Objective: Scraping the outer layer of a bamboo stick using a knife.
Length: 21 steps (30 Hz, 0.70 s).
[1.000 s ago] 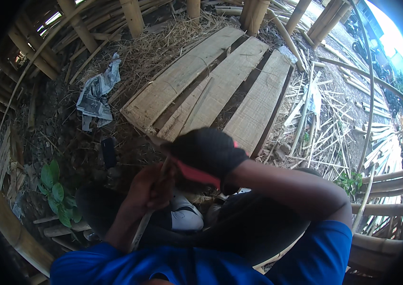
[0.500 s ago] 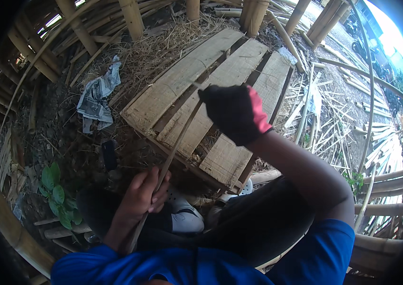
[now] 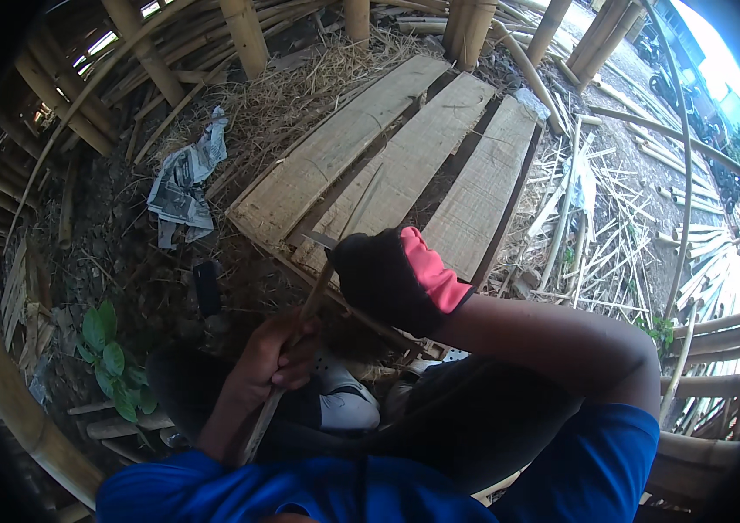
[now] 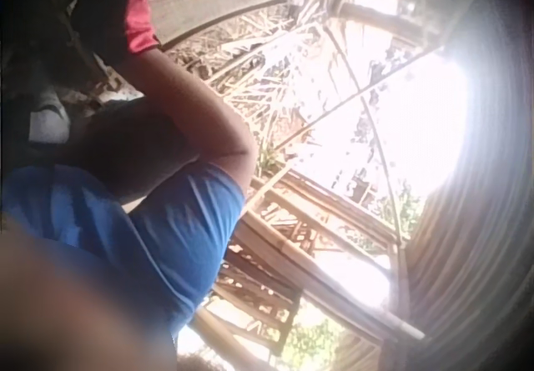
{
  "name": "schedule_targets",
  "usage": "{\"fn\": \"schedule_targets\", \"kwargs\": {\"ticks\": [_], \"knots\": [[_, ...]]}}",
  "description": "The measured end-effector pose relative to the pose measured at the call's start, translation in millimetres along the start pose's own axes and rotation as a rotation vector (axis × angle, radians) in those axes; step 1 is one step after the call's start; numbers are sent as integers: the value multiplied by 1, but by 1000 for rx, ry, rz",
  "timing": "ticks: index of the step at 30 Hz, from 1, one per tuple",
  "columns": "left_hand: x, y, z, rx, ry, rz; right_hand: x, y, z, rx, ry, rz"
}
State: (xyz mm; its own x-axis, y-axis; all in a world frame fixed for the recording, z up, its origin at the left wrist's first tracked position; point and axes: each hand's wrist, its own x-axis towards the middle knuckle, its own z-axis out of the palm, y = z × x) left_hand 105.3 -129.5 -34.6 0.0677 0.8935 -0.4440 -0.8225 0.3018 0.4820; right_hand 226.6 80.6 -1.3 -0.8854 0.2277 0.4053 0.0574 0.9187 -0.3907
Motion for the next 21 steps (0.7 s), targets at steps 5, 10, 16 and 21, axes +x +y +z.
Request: {"fn": "schedule_targets", "kwargs": {"ticks": [5, 10, 16, 21], "knots": [[3, -3, -2, -5, 19, -43, 9, 3, -5, -491, -104, 47], [8, -4, -3, 6, 20, -49, 13, 28, -8, -371, -74, 90], [4, -3, 6, 57, 56, -58, 27, 62, -35, -422, -53, 231], [-7, 2, -3, 106, -33, 126, 33, 84, -50, -733, -141, 220]]}}
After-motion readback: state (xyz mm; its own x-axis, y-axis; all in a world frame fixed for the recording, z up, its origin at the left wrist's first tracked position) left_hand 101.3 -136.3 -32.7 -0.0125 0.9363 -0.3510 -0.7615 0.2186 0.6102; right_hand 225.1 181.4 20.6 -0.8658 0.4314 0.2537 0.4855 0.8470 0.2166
